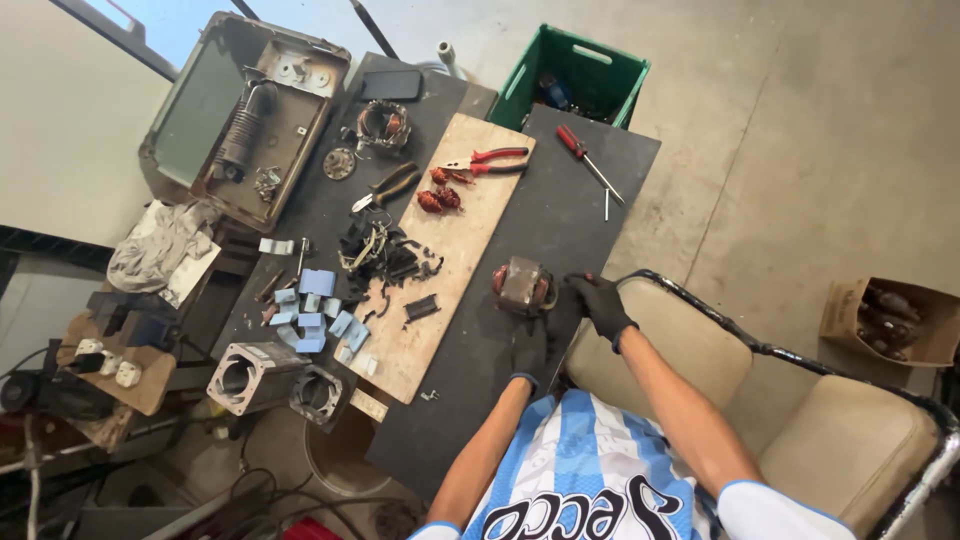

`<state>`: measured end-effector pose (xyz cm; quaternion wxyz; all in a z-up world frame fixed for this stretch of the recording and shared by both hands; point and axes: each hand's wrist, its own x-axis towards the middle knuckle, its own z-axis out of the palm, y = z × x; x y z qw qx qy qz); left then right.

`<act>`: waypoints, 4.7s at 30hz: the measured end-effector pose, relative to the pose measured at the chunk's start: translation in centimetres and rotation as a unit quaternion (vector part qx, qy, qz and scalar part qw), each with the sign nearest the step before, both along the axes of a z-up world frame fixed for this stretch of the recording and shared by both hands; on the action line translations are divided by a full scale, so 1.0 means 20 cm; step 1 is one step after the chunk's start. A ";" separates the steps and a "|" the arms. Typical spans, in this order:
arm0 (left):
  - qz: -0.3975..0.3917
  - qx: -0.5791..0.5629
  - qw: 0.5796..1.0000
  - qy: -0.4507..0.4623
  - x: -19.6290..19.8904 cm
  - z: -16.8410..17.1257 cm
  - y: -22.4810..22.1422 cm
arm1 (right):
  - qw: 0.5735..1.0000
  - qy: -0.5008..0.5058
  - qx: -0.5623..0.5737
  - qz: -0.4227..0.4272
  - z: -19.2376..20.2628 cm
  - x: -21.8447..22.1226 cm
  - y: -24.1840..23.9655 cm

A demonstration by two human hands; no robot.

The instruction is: Inspecting a motor component on a workbench and searching for parts in a bucket

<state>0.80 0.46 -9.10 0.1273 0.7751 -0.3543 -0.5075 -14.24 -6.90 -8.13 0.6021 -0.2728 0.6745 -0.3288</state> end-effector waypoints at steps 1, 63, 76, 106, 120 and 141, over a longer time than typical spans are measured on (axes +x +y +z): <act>0.000 0.017 1.000 0.014 0.03 -0.18 -0.01 | 0.998 -0.055 -0.003 -0.037 0.02 -0.01 0.00; -0.337 -0.001 0.909 0.244 0.04 0.17 0.19 | 0.896 0.335 -0.080 0.280 0.35 -0.19 0.03; -0.023 -0.100 0.992 0.067 0.54 0.13 -0.46 | 0.873 0.389 -0.048 0.289 0.31 0.04 -0.12; -0.011 -0.218 0.975 0.030 -0.09 0.14 0.11 | 0.976 0.218 -0.009 0.008 0.57 -0.54 0.62; -0.278 -0.325 0.895 -0.130 -0.09 -0.12 -0.01 | 0.993 0.100 -0.049 -0.034 0.71 -0.58 0.57; 0.108 -0.143 0.960 0.217 -0.27 0.12 -0.06 | 0.840 0.518 -0.155 0.038 0.81 -0.37 0.51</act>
